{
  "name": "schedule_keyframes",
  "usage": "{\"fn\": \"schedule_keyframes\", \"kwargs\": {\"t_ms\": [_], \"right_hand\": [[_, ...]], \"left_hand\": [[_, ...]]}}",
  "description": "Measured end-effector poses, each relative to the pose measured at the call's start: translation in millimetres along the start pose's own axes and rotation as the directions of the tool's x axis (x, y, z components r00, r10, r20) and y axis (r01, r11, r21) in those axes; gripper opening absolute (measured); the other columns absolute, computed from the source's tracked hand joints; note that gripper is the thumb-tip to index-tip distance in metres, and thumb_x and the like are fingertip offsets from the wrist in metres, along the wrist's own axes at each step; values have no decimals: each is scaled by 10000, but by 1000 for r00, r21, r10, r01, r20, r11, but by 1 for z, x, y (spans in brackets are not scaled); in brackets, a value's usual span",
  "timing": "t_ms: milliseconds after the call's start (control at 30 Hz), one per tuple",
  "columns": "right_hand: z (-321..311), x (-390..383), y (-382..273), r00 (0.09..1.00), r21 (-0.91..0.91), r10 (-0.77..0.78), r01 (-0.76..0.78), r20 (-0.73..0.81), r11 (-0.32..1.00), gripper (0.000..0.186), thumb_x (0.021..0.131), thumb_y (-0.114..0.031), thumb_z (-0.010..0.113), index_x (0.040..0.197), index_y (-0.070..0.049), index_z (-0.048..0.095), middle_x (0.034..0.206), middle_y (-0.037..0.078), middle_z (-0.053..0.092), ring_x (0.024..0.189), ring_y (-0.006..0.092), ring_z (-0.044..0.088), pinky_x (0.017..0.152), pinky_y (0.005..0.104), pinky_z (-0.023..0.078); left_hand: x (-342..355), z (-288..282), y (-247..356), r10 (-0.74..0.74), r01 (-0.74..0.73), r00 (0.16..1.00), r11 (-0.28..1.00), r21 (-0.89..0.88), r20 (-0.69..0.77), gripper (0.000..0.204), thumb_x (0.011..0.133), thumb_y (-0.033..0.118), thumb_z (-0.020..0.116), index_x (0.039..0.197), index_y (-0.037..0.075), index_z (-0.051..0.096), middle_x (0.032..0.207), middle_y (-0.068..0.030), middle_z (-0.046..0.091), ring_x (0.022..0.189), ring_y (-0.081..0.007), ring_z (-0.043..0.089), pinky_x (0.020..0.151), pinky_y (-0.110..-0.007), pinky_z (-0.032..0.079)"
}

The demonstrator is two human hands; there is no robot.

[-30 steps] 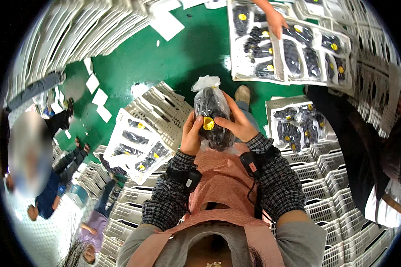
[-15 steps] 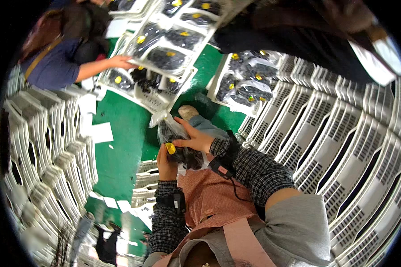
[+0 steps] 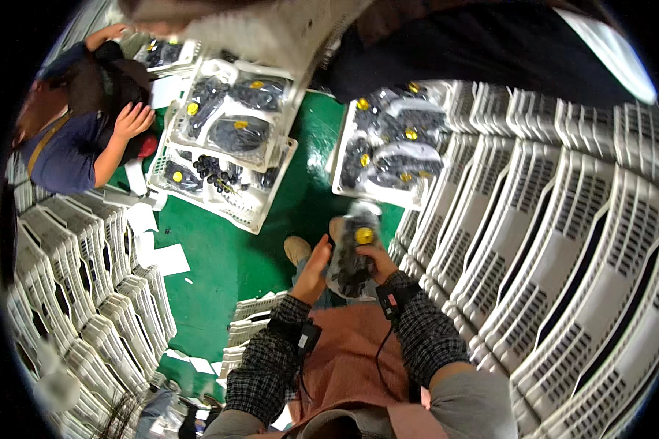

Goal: The person packs vacuum-sealed bags of dark grapes into white plastic crates. They pick up bags from a pile on the floor and arrange them neatly into the crates, occasionally adjusting the bags to fit. The person works alongside other workers in a warehouse environment.

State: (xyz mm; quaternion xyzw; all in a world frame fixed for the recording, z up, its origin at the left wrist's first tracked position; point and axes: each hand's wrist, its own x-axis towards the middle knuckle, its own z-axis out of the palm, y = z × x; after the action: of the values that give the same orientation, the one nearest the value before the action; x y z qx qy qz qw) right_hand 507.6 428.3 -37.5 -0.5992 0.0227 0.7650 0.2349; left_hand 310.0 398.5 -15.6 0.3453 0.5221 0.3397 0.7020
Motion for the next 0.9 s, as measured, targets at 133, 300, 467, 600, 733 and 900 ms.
{"fn": "schedule_keyframes", "kwargs": {"t_ms": [133,300,467,600,733,900], "right_hand": [[-76,102,-7,989,386,-144,121,32,914,306,795,-276,607,1028,-81,574,980,83,622,893,254,601,802,405,490],[-127,205,-39,974,254,-81,135,-212,958,845,687,-624,639,1301,-99,392,1331,93,408,1107,309,467,900,435,436],[-106,172,-47,938,-284,31,-136,-344,949,801,721,-553,664,1333,-149,341,1280,141,423,1139,368,429,924,493,399],[-70,58,-32,959,-955,265,169,102,-245,585,794,-554,533,1116,-66,505,1040,182,553,966,354,544,807,491,443],[-37,-70,-18,804,-449,475,299,-357,-842,792,787,-669,421,1170,14,542,1117,194,596,1031,346,569,862,447,437],[-7,-123,9,632,-621,629,284,-451,-731,655,822,-592,452,1172,-49,557,1148,191,560,1035,321,537,846,457,422]], "left_hand": [[10,-12,-3,-441,407,897,844,-349,-21,642,906,399,510,1411,96,257,1409,-117,328,1287,-249,324,1025,-374,295],[-15,-66,-43,-469,380,854,858,-344,-225,605,889,391,548,1337,18,387,1323,-119,440,1175,-209,448,956,-301,368],[-67,-84,-74,-303,286,928,952,-104,-217,602,856,417,568,1288,18,440,1240,-205,500,1136,-294,497,933,-361,403],[-146,-55,-97,-422,478,877,734,482,-228,856,741,633,556,1400,165,275,1251,-327,423,1162,-468,413,965,-534,322],[-224,-10,-131,-577,630,753,495,599,-316,933,716,636,595,1404,110,250,1149,-299,480,1026,-404,515,848,-493,419],[-248,16,-153,-531,611,786,591,527,-316,886,737,618,584,1394,111,273,1185,-254,467,1046,-383,508,856,-485,417]]}}
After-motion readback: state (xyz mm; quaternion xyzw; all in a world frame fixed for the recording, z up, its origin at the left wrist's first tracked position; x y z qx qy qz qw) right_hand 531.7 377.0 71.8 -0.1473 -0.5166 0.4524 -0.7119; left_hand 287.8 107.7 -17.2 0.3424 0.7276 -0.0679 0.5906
